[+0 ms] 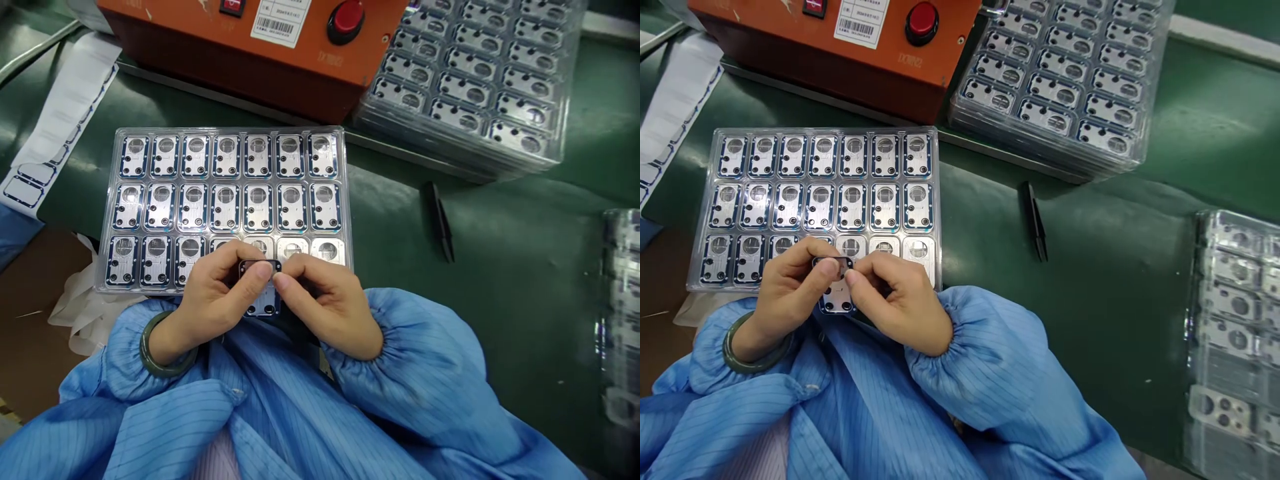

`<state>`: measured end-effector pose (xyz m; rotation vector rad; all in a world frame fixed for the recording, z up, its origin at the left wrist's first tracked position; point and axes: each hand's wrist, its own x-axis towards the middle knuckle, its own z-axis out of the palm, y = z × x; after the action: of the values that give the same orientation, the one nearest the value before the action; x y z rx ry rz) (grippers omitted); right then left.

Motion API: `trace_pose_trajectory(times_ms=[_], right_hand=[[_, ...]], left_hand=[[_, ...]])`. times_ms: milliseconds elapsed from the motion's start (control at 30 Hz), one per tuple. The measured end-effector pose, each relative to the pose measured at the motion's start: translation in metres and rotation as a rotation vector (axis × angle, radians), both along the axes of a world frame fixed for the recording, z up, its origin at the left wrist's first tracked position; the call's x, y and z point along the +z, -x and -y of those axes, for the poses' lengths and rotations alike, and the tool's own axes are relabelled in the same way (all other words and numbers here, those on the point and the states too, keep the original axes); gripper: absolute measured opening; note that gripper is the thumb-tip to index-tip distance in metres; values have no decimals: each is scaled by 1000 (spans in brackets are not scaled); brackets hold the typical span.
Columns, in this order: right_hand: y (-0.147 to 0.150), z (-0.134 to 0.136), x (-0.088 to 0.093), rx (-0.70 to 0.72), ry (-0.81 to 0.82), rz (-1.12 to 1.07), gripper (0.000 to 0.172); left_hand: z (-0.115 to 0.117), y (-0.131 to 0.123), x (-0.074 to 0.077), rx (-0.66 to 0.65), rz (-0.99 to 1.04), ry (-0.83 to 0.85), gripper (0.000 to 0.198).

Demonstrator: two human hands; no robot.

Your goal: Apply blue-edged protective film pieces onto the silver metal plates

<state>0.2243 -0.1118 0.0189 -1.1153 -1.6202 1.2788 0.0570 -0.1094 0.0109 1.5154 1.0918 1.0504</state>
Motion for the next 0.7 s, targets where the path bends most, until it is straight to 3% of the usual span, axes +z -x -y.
trace_pose_trajectory(times_ms=[233,433,567,700], right_hand=[[-1,-3,0,136,15,27,21],[-3,-5,1,94,132,-69,23],[-4,-4,0,57,137,-97,23],[-3,-4,1,74,131,-75,21]], left_hand=[[-1,1,-1,-21,-18,-27,21],[2,3,0,-63,64,39,19],[5,7,-4,-80,180,112,19],[3,7,-3,-99,165,148,15]])
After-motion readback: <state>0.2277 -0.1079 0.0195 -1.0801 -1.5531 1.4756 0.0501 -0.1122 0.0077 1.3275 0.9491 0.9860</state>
